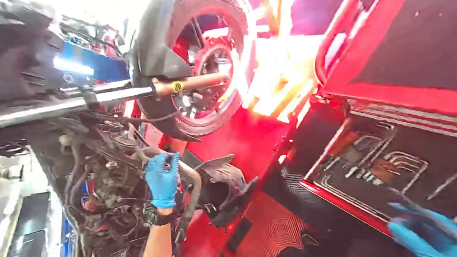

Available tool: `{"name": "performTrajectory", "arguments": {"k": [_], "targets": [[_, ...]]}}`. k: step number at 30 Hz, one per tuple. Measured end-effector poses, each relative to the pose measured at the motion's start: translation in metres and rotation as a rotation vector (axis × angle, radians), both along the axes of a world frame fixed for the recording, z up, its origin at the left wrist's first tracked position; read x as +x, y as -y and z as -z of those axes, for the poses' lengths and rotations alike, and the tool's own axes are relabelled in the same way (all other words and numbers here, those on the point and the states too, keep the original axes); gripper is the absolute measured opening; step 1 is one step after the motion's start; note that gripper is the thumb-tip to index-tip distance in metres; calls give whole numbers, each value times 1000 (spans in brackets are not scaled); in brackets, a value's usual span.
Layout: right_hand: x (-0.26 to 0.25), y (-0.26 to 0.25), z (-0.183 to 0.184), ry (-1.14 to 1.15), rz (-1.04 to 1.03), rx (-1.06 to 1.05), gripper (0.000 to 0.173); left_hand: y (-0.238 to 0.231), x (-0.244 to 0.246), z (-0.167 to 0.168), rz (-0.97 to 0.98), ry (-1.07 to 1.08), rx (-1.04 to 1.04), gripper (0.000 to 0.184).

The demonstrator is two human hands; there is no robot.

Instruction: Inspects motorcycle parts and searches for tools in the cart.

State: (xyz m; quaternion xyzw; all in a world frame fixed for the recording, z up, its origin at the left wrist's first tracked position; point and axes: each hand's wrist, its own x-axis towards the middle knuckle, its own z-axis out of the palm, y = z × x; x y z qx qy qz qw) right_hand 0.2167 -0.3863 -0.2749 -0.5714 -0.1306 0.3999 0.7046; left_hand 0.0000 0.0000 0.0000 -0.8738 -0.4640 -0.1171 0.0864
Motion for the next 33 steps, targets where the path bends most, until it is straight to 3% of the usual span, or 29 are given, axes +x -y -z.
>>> {"name": "performTrajectory", "arguments": {"k": [5,8,11,13,16,18,20,24,30,33], "targets": [[10,-104,-69,1,-99,228,31,17,3,-11,67,-1,0,29],[16,-142,-107,-472,-63,477,35,62,9,-18,68,69,-83,28],[29,-176,-153,-911,-218,720,54,117,14,-1,53,201,-390,28],[25,-196,-170,-1120,-336,868,58,144,17,15,47,241,-577,36],[19,-224,-184,-1264,-484,971,55,154,14,26,44,243,-581,36],[25,-244,-183,-1228,-607,898,51,143,9,16,26,182,-519,34],[39,-262,-172,-1085,-777,693,44,123,5,-2,-16,51,-431,30],[58,-298,-160,-535,-867,319,28,63,0,-23,-37,-168,-198,20],[65,-375,-143,-342,-729,443,20,18,2,-47,-85,101,-73,41],[55,-412,-134,-311,-762,375,21,18,-10,-42,-157,188,-61,41]]}}
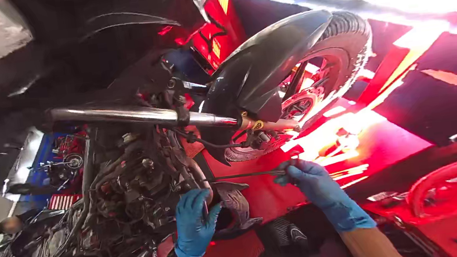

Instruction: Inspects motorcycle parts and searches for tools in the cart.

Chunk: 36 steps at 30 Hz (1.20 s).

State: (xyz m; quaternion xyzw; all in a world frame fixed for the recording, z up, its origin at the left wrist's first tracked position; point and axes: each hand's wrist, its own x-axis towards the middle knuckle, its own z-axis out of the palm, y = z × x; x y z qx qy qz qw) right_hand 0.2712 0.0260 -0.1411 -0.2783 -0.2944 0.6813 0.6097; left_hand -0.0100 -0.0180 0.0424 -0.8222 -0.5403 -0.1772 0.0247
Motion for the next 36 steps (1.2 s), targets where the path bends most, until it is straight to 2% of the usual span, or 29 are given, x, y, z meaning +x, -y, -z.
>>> {"name": "performTrajectory", "arguments": {"k": [3,5,7,9,12,13,15,17,19,22,24,27,28,29,32,34,36], "targets": [[-9,6,10,26,-46,-31,25,23,10,23,19,-71,-142,36],[-2,35,26,-7,-39,-113,27,41,39,33,102,-55,-236,32],[3,79,48,-110,-21,-228,26,64,66,50,175,4,-462,31],[12,136,68,-174,56,-346,26,82,86,95,268,-25,-796,33],[28,235,79,-106,212,-506,28,98,94,212,395,-248,-1135,46],[29,268,80,-79,283,-550,30,102,94,250,454,-344,-1162,51],[22,342,80,-16,468,-627,30,111,99,317,646,-441,-1083,60],[8,422,69,138,658,-719,28,121,124,362,847,-483,-1004,68],[-8,501,45,350,838,-827,24,138,168,391,984,-547,-965,72],[-20,596,22,599,1138,-952,17,172,227,419,1075,-513,-940,79],[-13,642,25,685,1125,-1028,15,199,258,449,1115,-451,-866,85],[-1,670,53,516,732,-1153,16,229,286,475,1088,-555,-848,94],[0,666,68,421,673,-1141,17,234,295,482,1073,-568,-841,93],[-1,660,84,300,674,-1108,19,237,303,486,1059,-563,-847,90],[-29,640,132,-2,857,-1023,24,248,301,503,988,-516,-761,76],[-48,624,160,-60,938,-1057,18,255,303,494,890,-553,-807,73],[-59,614,177,-21,937,-1132,17,262,304,481,830,-582,-830,70]]}}
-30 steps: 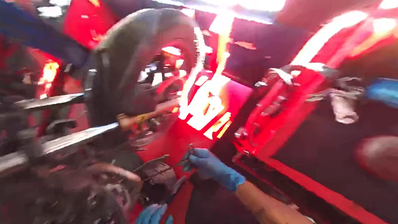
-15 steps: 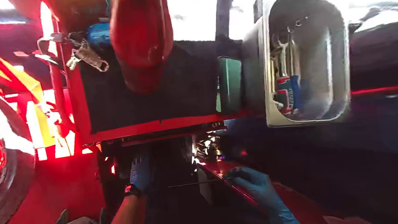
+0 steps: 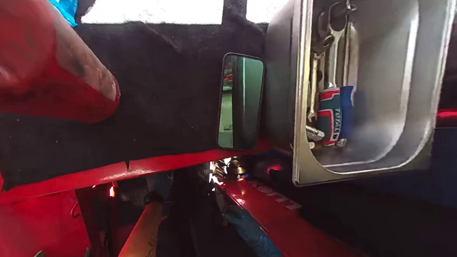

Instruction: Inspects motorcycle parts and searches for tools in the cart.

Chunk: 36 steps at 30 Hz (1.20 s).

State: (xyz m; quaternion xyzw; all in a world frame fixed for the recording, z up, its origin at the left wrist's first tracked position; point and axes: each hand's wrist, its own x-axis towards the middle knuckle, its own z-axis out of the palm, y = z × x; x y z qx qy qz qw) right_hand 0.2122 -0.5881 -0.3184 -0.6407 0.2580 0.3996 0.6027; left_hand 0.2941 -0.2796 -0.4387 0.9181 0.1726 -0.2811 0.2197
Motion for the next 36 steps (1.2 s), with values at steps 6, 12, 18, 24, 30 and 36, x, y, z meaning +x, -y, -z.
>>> {"name": "performTrajectory", "arguments": {"k": [6,12,18,24,30,36], "targets": [[-6,-12,12,-59,4,-180,26,15,-18,-31,64,-206,30,54],[-13,7,25,118,-241,-489,23,24,-76,-1,190,-220,88,45],[51,-4,64,171,-557,-652,31,35,-116,-4,182,-253,60,46],[140,-52,122,275,-642,-808,31,39,-141,-1,197,-239,42,41],[165,-66,148,518,-519,-815,29,40,-152,0,212,-200,34,37],[80,-42,108,160,-505,-357,32,34,-131,3,268,-181,41,36]]}}
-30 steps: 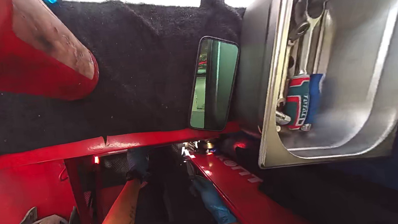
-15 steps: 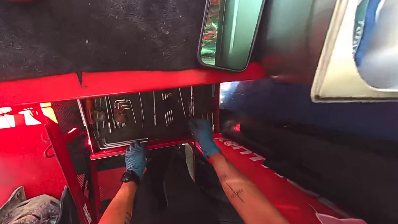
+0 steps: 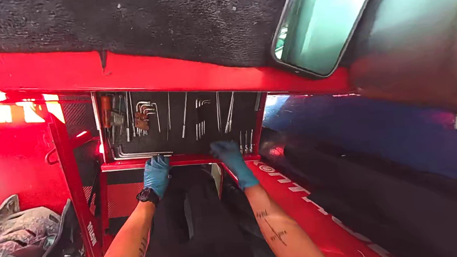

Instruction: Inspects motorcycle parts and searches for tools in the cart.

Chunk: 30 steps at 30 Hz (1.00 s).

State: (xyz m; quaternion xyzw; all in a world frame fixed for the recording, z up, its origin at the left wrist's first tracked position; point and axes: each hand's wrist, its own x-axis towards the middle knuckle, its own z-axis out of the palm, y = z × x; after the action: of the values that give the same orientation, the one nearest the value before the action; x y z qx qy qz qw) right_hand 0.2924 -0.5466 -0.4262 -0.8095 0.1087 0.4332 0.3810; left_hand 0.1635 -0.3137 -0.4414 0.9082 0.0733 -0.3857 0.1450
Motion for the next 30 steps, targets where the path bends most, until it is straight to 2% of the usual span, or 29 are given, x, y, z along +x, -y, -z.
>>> {"name": "performTrajectory", "arguments": {"k": [3,5,8,12,17,21,26,30], "targets": [[-59,3,9,-253,-129,82,32,-8,30,-1,-87,34,11,41],[-75,-1,29,-296,-154,74,33,-9,50,-7,-218,103,30,41],[-55,-19,60,-273,54,169,37,2,50,-21,-385,276,-32,45],[21,-70,68,-142,330,266,35,19,-10,-31,-519,139,-186,45],[71,-87,77,9,344,267,39,27,-120,-22,-638,-115,-186,42],[93,-92,101,-118,614,440,50,18,-184,-19,-762,-300,-130,42],[101,-107,131,-97,922,617,35,3,-205,-20,-939,-395,-80,41],[88,-110,149,-66,871,603,33,0,-192,-25,-986,-383,-101,40]]}}
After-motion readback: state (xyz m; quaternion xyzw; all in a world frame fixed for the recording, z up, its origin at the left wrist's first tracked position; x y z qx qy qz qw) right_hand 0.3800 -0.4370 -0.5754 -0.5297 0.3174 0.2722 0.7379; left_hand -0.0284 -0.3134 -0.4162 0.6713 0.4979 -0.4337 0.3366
